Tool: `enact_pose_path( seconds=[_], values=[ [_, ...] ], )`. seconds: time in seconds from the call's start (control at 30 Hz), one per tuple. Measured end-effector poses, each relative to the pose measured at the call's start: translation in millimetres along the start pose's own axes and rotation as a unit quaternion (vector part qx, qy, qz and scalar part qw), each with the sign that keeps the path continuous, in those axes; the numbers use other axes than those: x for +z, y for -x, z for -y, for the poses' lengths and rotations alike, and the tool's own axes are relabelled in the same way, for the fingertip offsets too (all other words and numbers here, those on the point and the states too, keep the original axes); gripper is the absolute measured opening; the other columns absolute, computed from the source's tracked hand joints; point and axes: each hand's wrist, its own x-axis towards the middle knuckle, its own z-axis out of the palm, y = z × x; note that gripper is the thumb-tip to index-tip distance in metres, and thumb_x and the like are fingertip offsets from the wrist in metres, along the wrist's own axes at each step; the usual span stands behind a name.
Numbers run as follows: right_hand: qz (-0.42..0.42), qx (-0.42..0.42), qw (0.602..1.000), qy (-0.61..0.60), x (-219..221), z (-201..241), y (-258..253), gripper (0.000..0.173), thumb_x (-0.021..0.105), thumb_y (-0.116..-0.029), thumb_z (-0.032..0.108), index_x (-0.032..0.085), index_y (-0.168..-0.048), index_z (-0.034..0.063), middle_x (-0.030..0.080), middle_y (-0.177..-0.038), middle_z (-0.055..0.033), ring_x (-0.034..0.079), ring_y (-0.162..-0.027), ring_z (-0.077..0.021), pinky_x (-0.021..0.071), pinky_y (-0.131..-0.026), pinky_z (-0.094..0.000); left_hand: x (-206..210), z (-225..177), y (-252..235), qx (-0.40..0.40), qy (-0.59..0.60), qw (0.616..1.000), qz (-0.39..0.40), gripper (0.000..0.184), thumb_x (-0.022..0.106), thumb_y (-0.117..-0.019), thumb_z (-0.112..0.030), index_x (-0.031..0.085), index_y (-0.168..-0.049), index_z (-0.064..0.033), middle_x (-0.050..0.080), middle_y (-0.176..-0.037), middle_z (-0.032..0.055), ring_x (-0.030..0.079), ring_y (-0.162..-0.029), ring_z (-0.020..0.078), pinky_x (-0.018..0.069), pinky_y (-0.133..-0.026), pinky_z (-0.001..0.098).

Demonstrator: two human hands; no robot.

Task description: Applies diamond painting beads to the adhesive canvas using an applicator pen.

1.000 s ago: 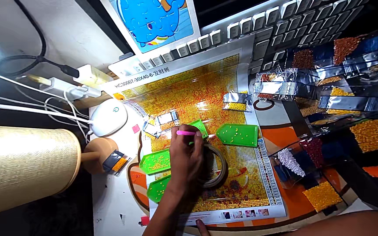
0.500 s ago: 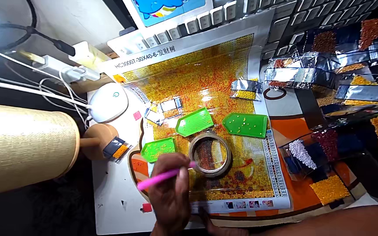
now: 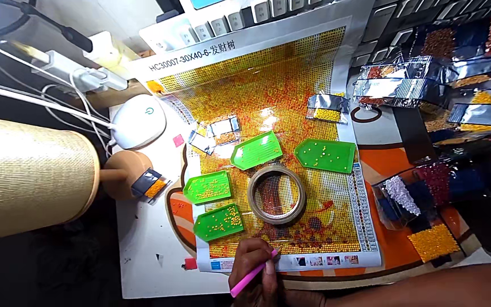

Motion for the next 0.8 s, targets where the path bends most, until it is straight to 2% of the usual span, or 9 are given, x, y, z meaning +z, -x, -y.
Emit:
enact_pose_path(
  seconds=[0.23,0.33,0.4,0.43,0.5,0.57,0.63,0.73,0.8],
  values=[
    [0.004,0.025,1.0,0.014,-2.3,1.4,2.6,0.031,0.07,-0.095,0.02,0.068,-0.124,0.0085,0.071,-0.118,0.0038,0.062,-0.114,0.001,0.0492,-0.104,-0.0212,1.3,1.8,2.5,0.006,-0.033,0.999,0.019,0.021,0.067,-0.0897,-0.024,0.071,-0.106,-0.0125,0.066,-0.11,0.0049,0.065,-0.101,0.0213,0.0572,-0.086,0.0356],
    [0.008,0.028,0.987,-0.156,-5.6,7.1,1.8,0.032,0.069,-0.0938,0.007,0.066,-0.125,0.008,0.07,-0.12,0.0039,0.061,-0.116,-0.0004,0.0486,-0.106,-0.0224,1.7,1.1,1.7,0.006,-0.035,0.999,0.023,0.02,0.067,-0.0896,-0.023,0.071,-0.106,-0.012,0.066,-0.11,0.0047,0.064,-0.102,0.021,0.057,-0.087,0.0354],
    [-0.027,0.025,0.941,-0.336,-4.9,14.6,2.1,0.032,0.068,-0.0893,-0.006,0.07,-0.119,0.0058,0.073,-0.117,-0.0006,0.066,-0.113,-0.0053,0.0515,-0.104,-0.0248,2.0,0.7,1.7,0.009,-0.042,0.999,0.028,0.02,0.066,-0.0898,-0.023,0.07,-0.105,-0.0119,0.066,-0.11,0.0044,0.065,-0.102,0.021,0.0574,-0.087,0.0353],
    [-0.039,0.025,0.927,-0.373,-4.4,21.0,0.1,0.032,0.068,-0.088,-0.008,0.071,-0.116,0.0059,0.074,-0.114,-0.0012,0.067,-0.111,-0.0063,0.0529,-0.102,-0.0256,2.1,0.6,1.8,0.009,-0.043,0.999,0.03,0.02,0.066,-0.09,-0.023,0.07,-0.105,-0.0117,0.065,-0.11,0.0045,0.064,-0.102,0.0209,0.0574,-0.087,0.0352],
    [-0.036,0.023,0.956,-0.291,-3.8,22.2,-2.0,0.03,0.069,-0.089,-0.004,0.07,-0.118,0.0052,0.074,-0.115,0.0002,0.066,-0.111,-0.0032,0.0517,-0.102,-0.0227,2.5,0.5,1.6,0.009,-0.045,0.998,0.031,0.02,0.066,-0.0901,-0.023,0.07,-0.106,-0.0116,0.065,-0.11,0.0045,0.064,-0.102,0.0208,0.0571,-0.087,0.035],
    [0.0,0.021,0.996,-0.092,-3.3,9.2,-0.2,0.031,0.07,-0.0939,0.011,0.067,-0.124,0.0069,0.071,-0.118,0.0049,0.061,-0.114,0.0027,0.0482,-0.104,-0.0194,2.8,0.9,1.7,0.009,-0.048,0.998,0.03,0.02,0.066,-0.0899,-0.023,0.07,-0.105,-0.0117,0.065,-0.11,0.0046,0.064,-0.102,0.0208,0.057,-0.087,0.0349],
    [0.009,0.027,0.998,-0.06,-3.2,8.3,-0.2,0.03,0.07,-0.0944,0.014,0.067,-0.124,0.0062,0.071,-0.118,0.0046,0.061,-0.114,0.0029,0.0483,-0.104,-0.0199,2.8,1.1,2.2,0.008,-0.051,0.998,0.029,0.019,0.066,-0.0897,-0.023,0.07,-0.105,-0.0117,0.065,-0.111,0.0048,0.064,-0.103,0.0207,0.057,-0.087,0.0347],
    [-0.011,0.028,0.98,-0.198,-4.9,17.7,-2.3,0.027,0.068,-0.0933,0.005,0.068,-0.12,0.0057,0.072,-0.115,0.003,0.062,-0.113,0.0012,0.0487,-0.104,-0.0203,3.0,-0.2,2.6,0.008,-0.052,0.998,0.034,0.02,0.066,-0.0905,-0.025,0.07,-0.105,-0.0121,0.064,-0.112,0.0046,0.064,-0.103,0.0201,0.057,-0.087,0.0339],
    [-0.047,0.021,0.931,-0.363,-3.8,24.2,-1.2,0.027,0.066,-0.0908,-0.005,0.071,-0.115,0.006,0.074,-0.113,0.0001,0.066,-0.111,-0.0046,0.0521,-0.102,-0.0245,2.7,-0.5,2.7,0.007,-0.045,0.998,0.032,0.02,0.066,-0.0904,-0.025,0.07,-0.105,-0.0115,0.064,-0.111,0.0049,0.064,-0.102,0.0207,0.0575,-0.087,0.0348]
  ],
)
